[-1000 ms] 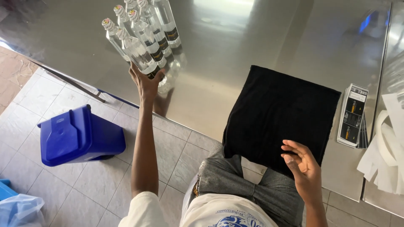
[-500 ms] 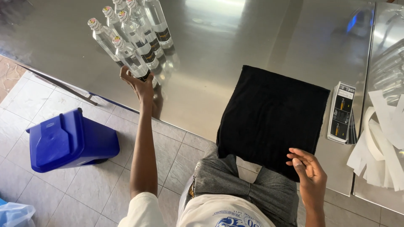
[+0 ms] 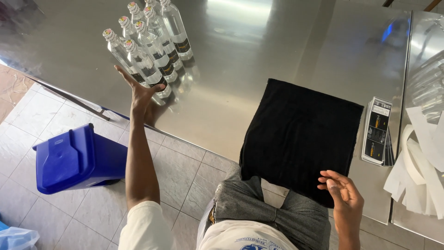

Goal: Manually peeling adhesive labels and applying them to clear plastic bottles at a workstation.

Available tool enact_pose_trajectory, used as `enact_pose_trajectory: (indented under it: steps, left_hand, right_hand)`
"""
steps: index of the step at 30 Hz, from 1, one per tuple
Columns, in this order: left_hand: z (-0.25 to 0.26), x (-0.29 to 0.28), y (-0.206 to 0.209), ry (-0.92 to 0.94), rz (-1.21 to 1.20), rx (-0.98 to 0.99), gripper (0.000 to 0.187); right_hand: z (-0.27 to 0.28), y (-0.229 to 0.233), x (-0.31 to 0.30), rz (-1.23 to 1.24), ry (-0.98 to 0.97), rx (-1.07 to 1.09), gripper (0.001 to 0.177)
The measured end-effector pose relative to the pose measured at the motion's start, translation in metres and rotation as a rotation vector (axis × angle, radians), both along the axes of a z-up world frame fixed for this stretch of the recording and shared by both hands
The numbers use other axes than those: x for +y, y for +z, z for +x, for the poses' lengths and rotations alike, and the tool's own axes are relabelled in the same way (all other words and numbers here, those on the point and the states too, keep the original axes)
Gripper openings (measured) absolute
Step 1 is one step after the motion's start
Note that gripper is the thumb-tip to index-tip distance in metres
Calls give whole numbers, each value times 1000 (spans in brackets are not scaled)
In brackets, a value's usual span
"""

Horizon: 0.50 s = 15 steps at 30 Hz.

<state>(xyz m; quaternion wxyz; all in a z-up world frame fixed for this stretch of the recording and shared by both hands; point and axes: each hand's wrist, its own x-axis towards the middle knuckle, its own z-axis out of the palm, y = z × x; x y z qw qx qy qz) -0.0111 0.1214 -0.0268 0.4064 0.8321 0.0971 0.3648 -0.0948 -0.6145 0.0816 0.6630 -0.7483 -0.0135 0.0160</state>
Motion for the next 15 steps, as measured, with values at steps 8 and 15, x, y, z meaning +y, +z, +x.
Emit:
enact_pose_trajectory:
  steps: [8, 15]
  left_hand:
    - [-4, -5, 24, -13, -185, 101, 155]
    - [-24, -41, 52, -204, -384, -38, 134]
  right_hand:
    - [1, -1, 1, 10, -35, 37, 27]
    - [2, -17, -2, 48, -145, 22, 30]
